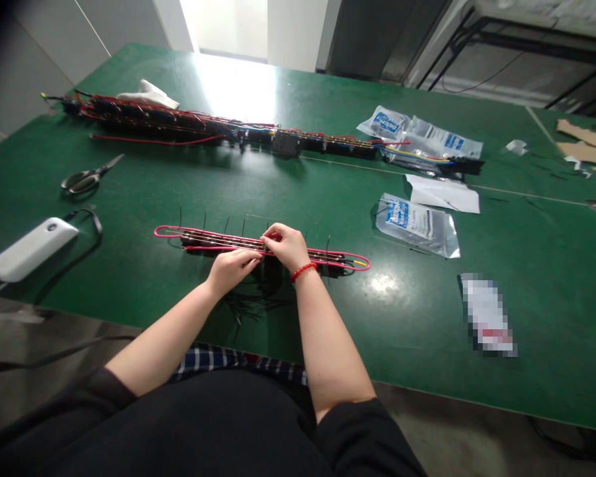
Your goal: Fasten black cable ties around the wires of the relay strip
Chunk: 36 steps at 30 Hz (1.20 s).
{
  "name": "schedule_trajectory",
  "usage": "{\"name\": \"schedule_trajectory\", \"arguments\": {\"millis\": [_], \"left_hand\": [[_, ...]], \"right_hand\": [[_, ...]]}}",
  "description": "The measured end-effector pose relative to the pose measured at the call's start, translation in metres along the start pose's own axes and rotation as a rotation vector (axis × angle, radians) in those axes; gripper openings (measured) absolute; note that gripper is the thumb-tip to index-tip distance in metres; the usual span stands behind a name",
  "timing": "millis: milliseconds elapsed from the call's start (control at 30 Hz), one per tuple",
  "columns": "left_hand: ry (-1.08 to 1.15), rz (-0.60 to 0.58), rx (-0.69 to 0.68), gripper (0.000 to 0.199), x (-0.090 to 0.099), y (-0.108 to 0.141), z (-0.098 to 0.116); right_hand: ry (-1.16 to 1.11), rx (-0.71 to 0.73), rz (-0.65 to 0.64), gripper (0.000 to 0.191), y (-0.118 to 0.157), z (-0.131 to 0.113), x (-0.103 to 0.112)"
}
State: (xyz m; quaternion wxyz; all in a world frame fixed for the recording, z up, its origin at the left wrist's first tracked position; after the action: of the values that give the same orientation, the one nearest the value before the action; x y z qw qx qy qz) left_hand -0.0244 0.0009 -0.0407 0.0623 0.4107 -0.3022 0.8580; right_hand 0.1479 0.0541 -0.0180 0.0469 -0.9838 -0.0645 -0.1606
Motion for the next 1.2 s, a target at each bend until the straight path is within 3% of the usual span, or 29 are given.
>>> {"name": "schedule_trajectory", "arguments": {"millis": [100, 267, 533, 700, 1200], "left_hand": [[0.135, -0.015, 0.113, 0.013, 0.001, -0.003, -0.001], [0.494, -0.033, 0.438, 0.012, -0.006, -0.002, -0.001], [0.934, 0.082, 0.832, 0.037, -0.021, 0.004, 0.01], [1.029, 0.094, 0.884, 0.047, -0.021, 0.001, 0.016], [1.038, 0.041, 0.915, 0.045, -0.02, -0.002, 0.013]], "right_hand": [[-0.008, -0.005, -0.006, 0.017, 0.001, -0.002, 0.0], [-0.035, 0.022, -0.041, 0.018, 0.002, -0.007, 0.001], [-0.02, 0.07, -0.079, 0.017, 0.004, -0.008, 0.002], [-0.05, 0.085, -0.11, 0.016, 0.005, -0.011, 0.002], [-0.06, 0.088, -0.139, 0.018, 0.008, -0.014, 0.005]]}}
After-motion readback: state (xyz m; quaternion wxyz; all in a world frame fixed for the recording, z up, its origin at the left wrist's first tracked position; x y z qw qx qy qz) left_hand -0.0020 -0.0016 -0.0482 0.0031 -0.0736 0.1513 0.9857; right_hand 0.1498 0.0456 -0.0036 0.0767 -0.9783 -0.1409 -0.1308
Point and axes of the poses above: each hand's wrist, its own y-axis away from the middle knuckle, its own x-axis out of the back of the hand, z = x × y, the point moved 3 cm from there along -y, towards the middle knuckle, and after that the axes turned 6 degrees about -y, right-handed, at the moved point
